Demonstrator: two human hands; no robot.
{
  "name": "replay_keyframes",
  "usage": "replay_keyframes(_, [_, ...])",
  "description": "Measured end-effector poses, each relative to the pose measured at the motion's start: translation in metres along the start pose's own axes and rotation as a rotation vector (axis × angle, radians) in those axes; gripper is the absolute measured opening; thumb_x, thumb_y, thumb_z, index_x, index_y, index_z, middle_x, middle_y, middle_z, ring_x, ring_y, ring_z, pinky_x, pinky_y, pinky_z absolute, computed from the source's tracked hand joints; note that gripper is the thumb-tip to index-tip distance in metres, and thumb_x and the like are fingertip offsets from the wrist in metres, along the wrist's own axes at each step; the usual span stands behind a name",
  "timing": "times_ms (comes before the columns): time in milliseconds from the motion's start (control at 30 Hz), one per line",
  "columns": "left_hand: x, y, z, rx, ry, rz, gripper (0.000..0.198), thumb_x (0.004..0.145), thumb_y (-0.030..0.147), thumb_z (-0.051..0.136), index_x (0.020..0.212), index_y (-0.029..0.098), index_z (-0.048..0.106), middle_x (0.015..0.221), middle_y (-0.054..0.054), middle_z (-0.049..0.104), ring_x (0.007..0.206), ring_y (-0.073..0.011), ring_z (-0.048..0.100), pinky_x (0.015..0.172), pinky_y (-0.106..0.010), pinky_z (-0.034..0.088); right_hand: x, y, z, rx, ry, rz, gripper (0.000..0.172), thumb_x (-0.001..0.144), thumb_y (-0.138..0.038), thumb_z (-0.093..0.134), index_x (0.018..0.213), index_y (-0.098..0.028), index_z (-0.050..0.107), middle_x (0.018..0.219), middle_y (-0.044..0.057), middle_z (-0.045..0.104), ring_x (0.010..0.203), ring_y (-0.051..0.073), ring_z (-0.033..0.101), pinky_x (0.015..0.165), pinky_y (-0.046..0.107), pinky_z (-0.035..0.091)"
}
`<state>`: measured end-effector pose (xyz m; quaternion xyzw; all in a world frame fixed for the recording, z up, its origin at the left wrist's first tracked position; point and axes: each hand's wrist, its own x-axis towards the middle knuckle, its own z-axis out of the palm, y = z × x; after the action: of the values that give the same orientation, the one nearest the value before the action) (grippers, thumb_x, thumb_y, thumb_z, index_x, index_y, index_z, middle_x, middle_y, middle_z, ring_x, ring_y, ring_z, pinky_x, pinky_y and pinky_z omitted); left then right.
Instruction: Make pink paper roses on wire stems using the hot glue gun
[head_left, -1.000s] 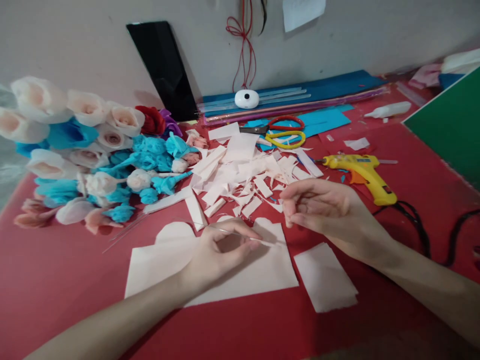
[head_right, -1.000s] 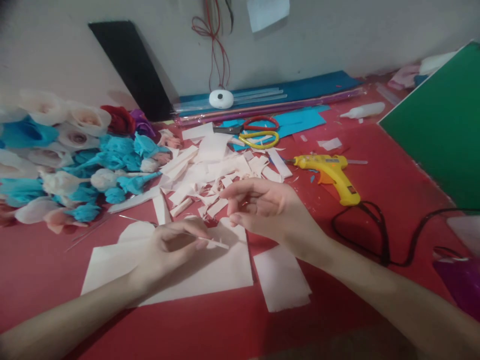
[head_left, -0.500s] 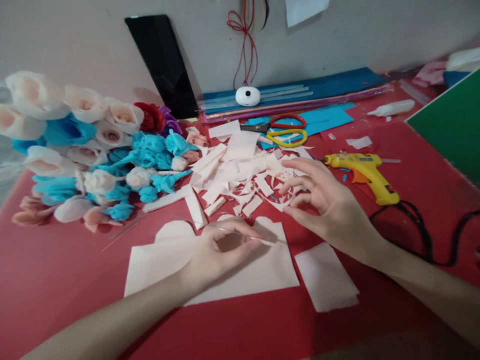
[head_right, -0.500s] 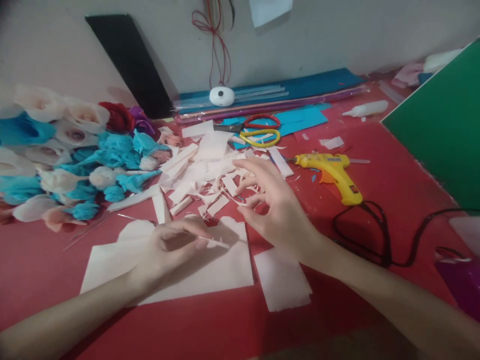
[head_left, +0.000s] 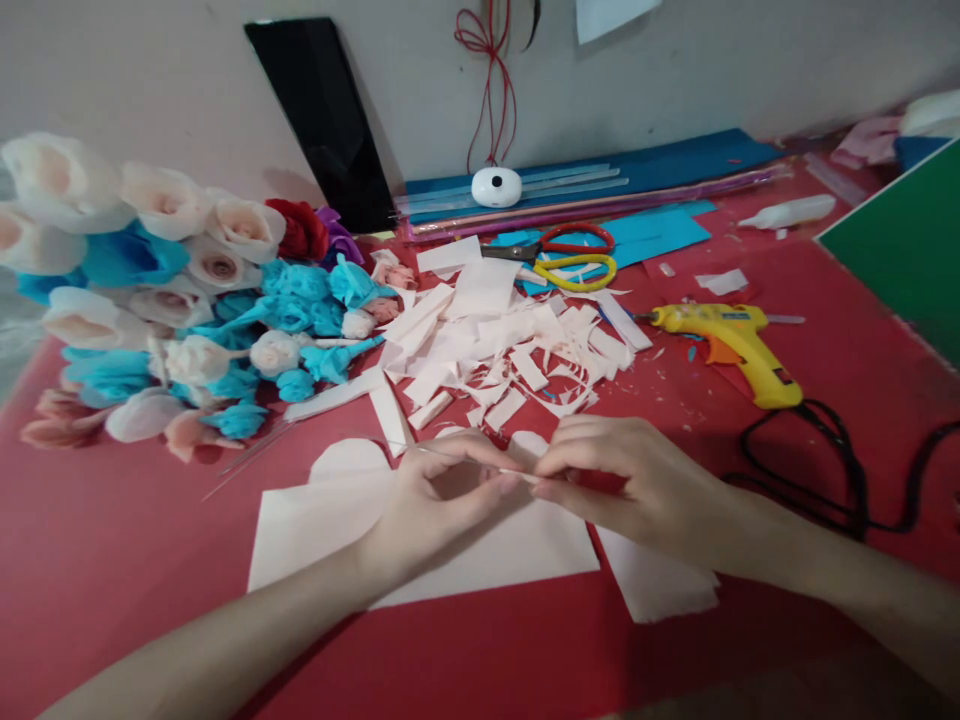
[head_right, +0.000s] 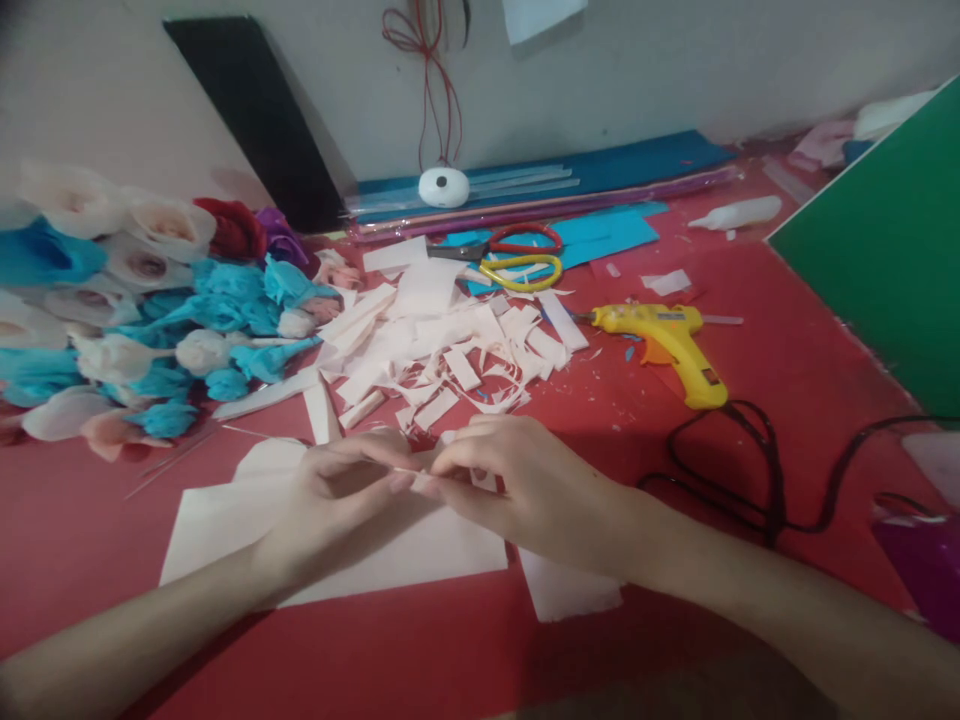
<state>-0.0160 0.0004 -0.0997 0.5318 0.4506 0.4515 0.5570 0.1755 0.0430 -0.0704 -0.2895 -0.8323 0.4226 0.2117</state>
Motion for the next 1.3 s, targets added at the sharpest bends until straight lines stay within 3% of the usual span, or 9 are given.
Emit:
replay_keyframes(267, [0.002, 0.003, 0.003, 0.005, 0.075, 0.013, 0.012, 0.074, 0.01, 0.066, 0.074, 0.022, 0.068, 0.072, 0.005, 0.069, 0.068, -0.0048, 0.062, 0.065, -0.011, 0.049, -0.001, 0.002, -0.002, -0.335, 0.003, -0.15, 0.022, 0.091, -0.02, 0.043, 0.081, -0.013, 0.061, 0.073, 0.002, 0.058, 0.069, 0.011, 0.048, 0.07, 0.026, 0.036])
replay_keyframes(400, [0.002, 0.0, 0.004, 0.004, 0.089, -0.012, 0.015, 0.072, 0.011, 0.068, 0.082, 0.022, 0.066, 0.075, 0.003, 0.066, 0.07, -0.0066, 0.06, 0.065, -0.013, 0.049, -0.002, 0.0, -0.009, -0.312, -0.04, -0.111, 0.021, 0.092, -0.021, 0.041, 0.086, -0.014, 0.06, 0.079, 0.004, 0.059, 0.073, 0.013, 0.051, 0.07, 0.027, 0.037])
replay_keyframes(533, [0.002, 0.001, 0.002, -0.098, 0.075, -0.056, 0.01, 0.082, 0.021, 0.057, 0.083, 0.018, 0.067, 0.073, -0.001, 0.066, 0.067, -0.0098, 0.059, 0.064, -0.019, 0.048, -0.002, -0.006, -0.021, -0.268, -0.136, -0.125, 0.022, 0.093, -0.022, 0.038, 0.088, -0.013, 0.057, 0.081, 0.005, 0.058, 0.076, 0.013, 0.051, 0.069, 0.026, 0.037])
replay_keyframes(600, [0.002, 0.004, 0.001, -0.102, 0.013, -0.07, 0.023, 0.087, 0.026, 0.05, 0.076, 0.016, 0.067, 0.066, -0.003, 0.064, 0.061, -0.0106, 0.057, 0.06, -0.021, 0.047, -0.001, -0.009, -0.025, -0.263, -0.232, -0.135, 0.023, 0.093, -0.021, 0.035, 0.086, -0.013, 0.056, 0.079, 0.005, 0.056, 0.074, 0.013, 0.049, 0.069, 0.027, 0.036])
replay_keyframes(667, [0.002, 0.008, 0.0, -0.046, -0.124, -0.053, 0.029, 0.088, 0.027, 0.047, 0.071, 0.014, 0.067, 0.062, -0.005, 0.064, 0.057, -0.0114, 0.056, 0.058, -0.023, 0.046, 0.0, -0.011, -0.027, -0.265, -0.332, -0.132, 0.023, 0.093, -0.02, 0.034, 0.082, -0.013, 0.054, 0.074, 0.003, 0.053, 0.07, 0.013, 0.045, 0.068, 0.027, 0.034])
replay_keyframes(767, [0.003, 0.013, 0.0, 0.023, -0.305, -0.023, 0.021, 0.084, 0.023, 0.053, 0.071, 0.013, 0.067, 0.071, -0.008, 0.07, 0.065, -0.0144, 0.062, 0.062, -0.024, 0.049, -0.001, -0.012, -0.025, -0.286, -0.423, -0.122, 0.022, 0.091, -0.017, 0.036, 0.075, -0.014, 0.05, 0.07, 0.001, 0.048, 0.066, 0.012, 0.039, 0.064, 0.027, 0.031])
replay_keyframes(1033, [0.002, 0.011, 0.003, -0.004, -0.385, 0.045, 0.006, 0.072, 0.011, 0.063, 0.066, 0.012, 0.065, 0.068, -0.008, 0.069, 0.062, -0.0135, 0.061, 0.059, -0.024, 0.049, 0.0, -0.012, -0.017, -0.319, -0.471, -0.1, 0.023, 0.088, -0.018, 0.039, 0.067, -0.014, 0.047, 0.065, 0.0, 0.047, 0.063, 0.011, 0.038, 0.06, 0.027, 0.028])
replay_keyframes(1167, [0.002, 0.011, 0.004, -0.013, -0.369, 0.032, 0.007, 0.07, 0.01, 0.064, 0.064, 0.012, 0.064, 0.069, -0.008, 0.069, 0.062, -0.0133, 0.061, 0.058, -0.023, 0.049, 0.002, -0.012, -0.017, -0.272, -0.362, -0.122, 0.02, 0.089, -0.02, 0.042, 0.071, -0.015, 0.051, 0.067, 0.0, 0.051, 0.064, 0.011, 0.044, 0.061, 0.026, 0.033])
replay_keyframes(1300, [0.002, 0.013, 0.003, -0.022, -0.334, -0.009, 0.007, 0.069, 0.009, 0.065, 0.063, 0.012, 0.064, 0.069, -0.006, 0.068, 0.062, -0.0121, 0.06, 0.06, -0.022, 0.048, 0.004, -0.006, -0.021, -0.281, 0.129, -0.08, 0.01, 0.089, -0.02, 0.046, 0.09, -0.017, 0.056, 0.093, 0.006, 0.059, 0.088, 0.014, 0.055, 0.076, 0.027, 0.043])
